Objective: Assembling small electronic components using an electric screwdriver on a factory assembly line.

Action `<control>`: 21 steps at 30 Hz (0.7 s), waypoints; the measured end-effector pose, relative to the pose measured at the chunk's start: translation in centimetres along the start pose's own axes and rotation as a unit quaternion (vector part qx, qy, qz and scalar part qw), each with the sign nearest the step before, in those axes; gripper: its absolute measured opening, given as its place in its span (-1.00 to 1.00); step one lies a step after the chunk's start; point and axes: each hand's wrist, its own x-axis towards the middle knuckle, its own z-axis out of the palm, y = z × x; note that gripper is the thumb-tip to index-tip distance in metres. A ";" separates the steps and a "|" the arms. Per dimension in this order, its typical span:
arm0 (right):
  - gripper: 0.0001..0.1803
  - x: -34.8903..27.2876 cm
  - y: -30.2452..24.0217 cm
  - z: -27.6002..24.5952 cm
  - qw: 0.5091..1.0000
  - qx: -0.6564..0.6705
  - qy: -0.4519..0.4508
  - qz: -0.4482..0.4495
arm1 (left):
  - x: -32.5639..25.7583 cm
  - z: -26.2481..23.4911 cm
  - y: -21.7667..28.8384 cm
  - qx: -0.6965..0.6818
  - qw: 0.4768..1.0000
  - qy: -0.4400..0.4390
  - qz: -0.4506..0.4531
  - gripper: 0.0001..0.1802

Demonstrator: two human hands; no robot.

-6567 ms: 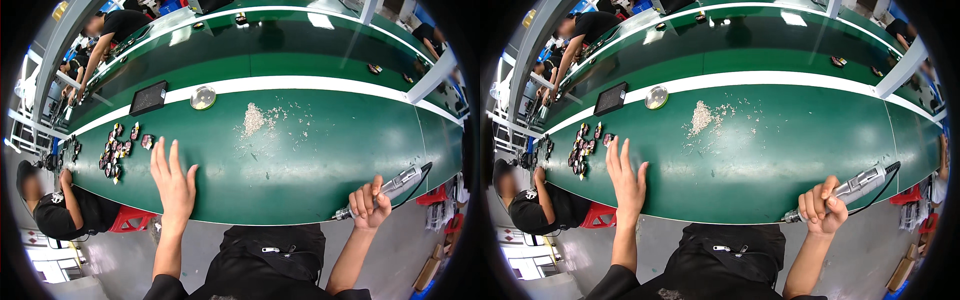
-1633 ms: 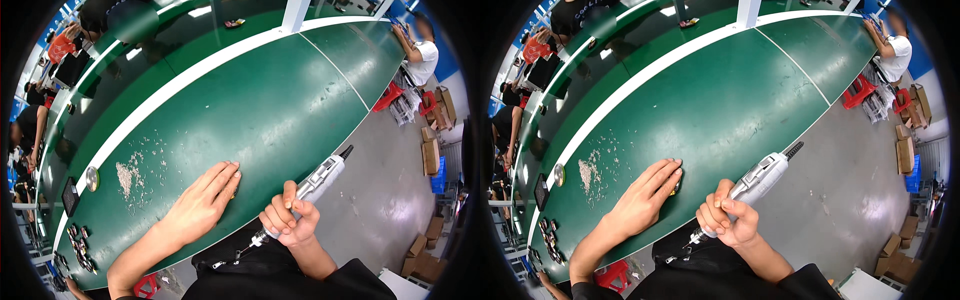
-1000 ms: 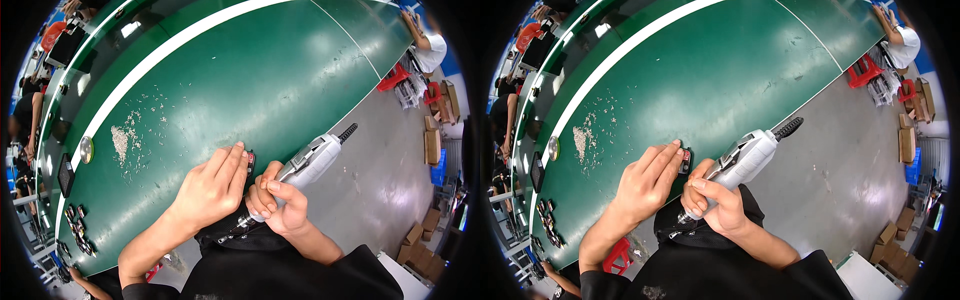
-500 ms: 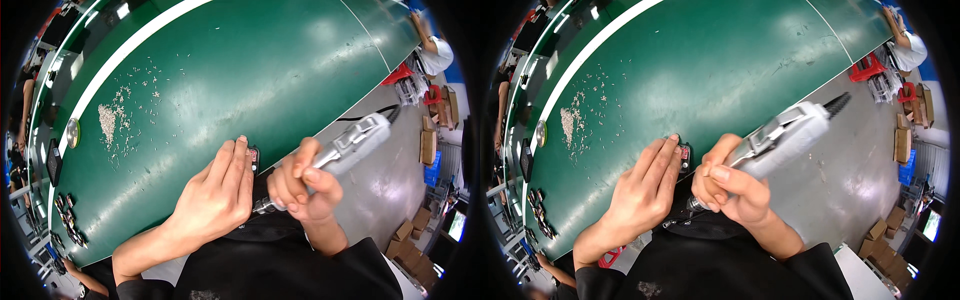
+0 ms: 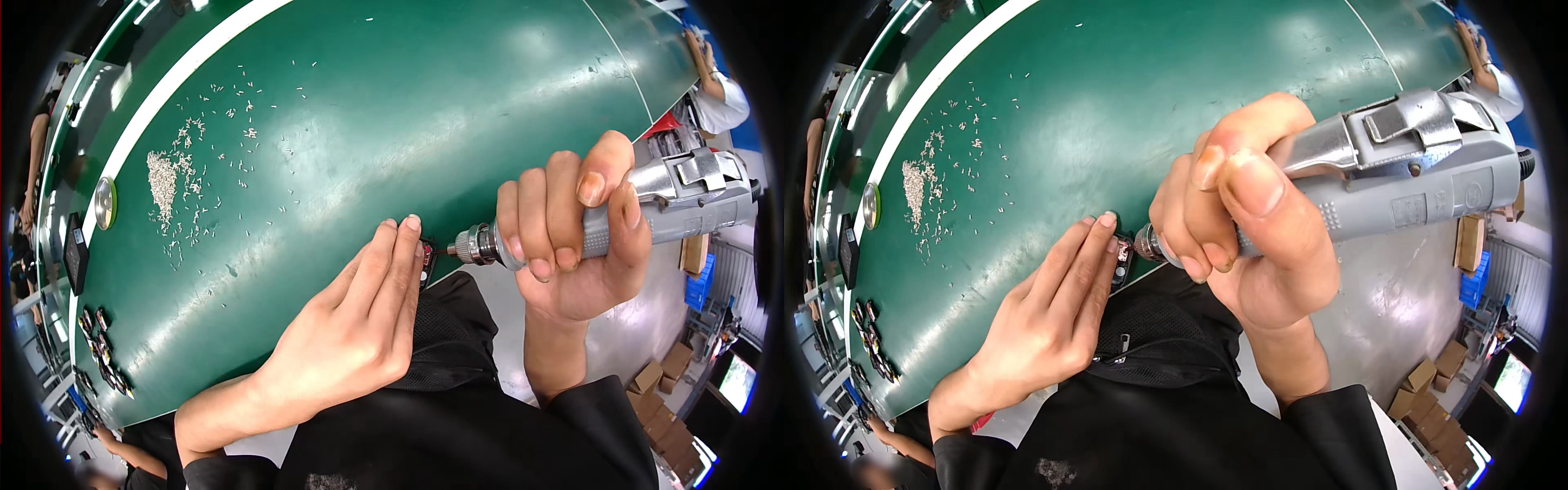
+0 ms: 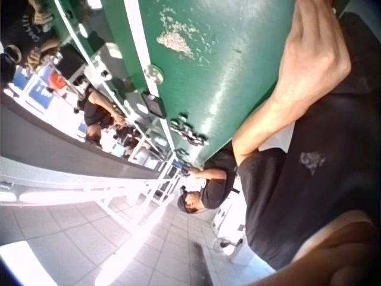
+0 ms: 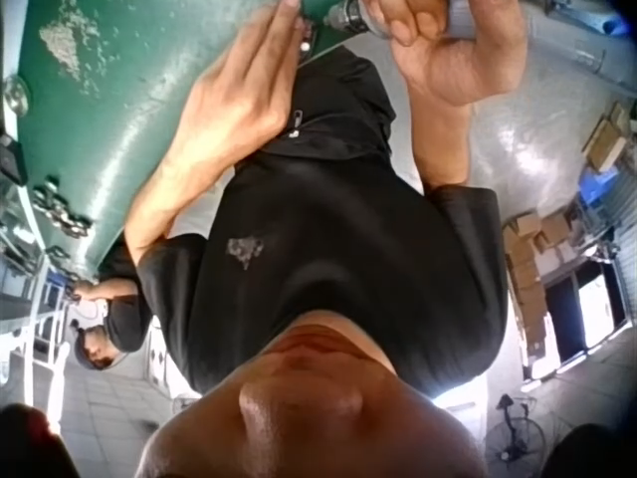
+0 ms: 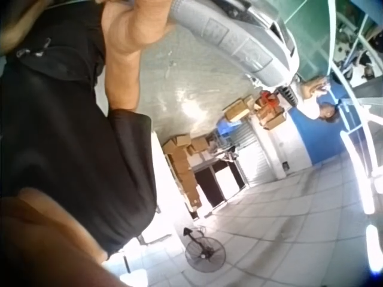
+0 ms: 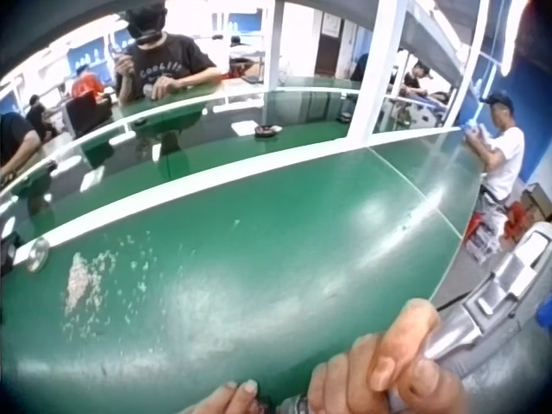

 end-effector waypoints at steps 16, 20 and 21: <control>-0.78 1.4 -0.2 -0.9 0.992 -0.021 -0.103 0.065 | -0.2 0.9 -0.4 -0.031 0.999 0.044 -0.008 -0.65; -0.78 1.7 -0.2 -1.0 0.990 -0.014 -0.114 0.078 | -0.4 1.1 -0.5 -0.034 0.997 0.063 -0.007 -0.65; -0.79 1.8 -0.3 -0.7 0.989 -0.033 -0.117 0.081 | -0.4 1.1 -0.5 -0.037 0.997 0.065 -0.006 -0.66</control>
